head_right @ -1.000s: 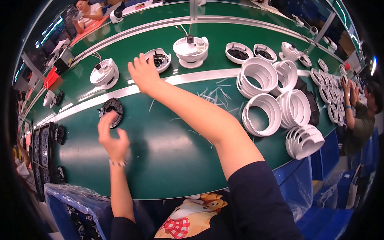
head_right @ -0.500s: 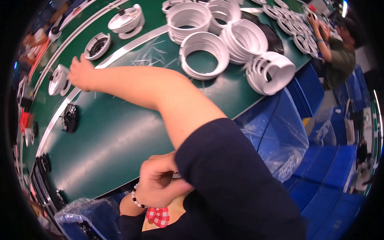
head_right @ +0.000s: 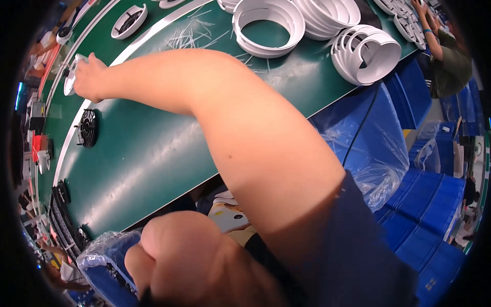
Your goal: The recorder is assembling electronic components into white plastic fixture housings on an industrial conveyor line.
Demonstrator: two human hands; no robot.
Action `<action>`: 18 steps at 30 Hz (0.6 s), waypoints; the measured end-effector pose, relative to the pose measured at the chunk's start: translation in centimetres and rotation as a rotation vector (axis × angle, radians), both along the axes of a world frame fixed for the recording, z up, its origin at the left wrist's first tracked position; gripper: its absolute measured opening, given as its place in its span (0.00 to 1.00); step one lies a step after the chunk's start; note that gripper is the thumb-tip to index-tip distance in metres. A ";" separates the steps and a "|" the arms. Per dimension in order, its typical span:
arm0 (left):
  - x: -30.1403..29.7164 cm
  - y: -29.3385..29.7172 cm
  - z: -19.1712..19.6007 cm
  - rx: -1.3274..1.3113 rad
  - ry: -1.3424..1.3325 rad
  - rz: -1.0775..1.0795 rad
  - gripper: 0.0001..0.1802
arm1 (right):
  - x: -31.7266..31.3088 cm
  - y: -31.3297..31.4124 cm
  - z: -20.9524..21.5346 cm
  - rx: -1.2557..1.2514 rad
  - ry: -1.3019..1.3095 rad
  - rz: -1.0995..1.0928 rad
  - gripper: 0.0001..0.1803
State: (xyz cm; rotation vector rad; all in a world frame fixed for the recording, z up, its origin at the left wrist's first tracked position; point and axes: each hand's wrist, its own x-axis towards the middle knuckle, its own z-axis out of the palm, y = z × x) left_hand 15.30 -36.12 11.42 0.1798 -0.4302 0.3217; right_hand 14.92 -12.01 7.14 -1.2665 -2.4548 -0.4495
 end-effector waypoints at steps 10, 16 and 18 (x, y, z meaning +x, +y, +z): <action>0.7 0.7 2.4 -0.061 0.538 0.097 0.21 | -0.3 0.0 -2.8 0.013 0.089 0.012 0.18; -0.5 -0.5 2.8 0.112 0.644 0.299 0.30 | -2.4 -0.1 -2.2 0.011 0.123 0.042 0.18; 1.1 -0.7 0.4 0.093 0.386 0.366 0.21 | 1.9 0.5 -3.9 -0.010 0.125 -0.034 0.18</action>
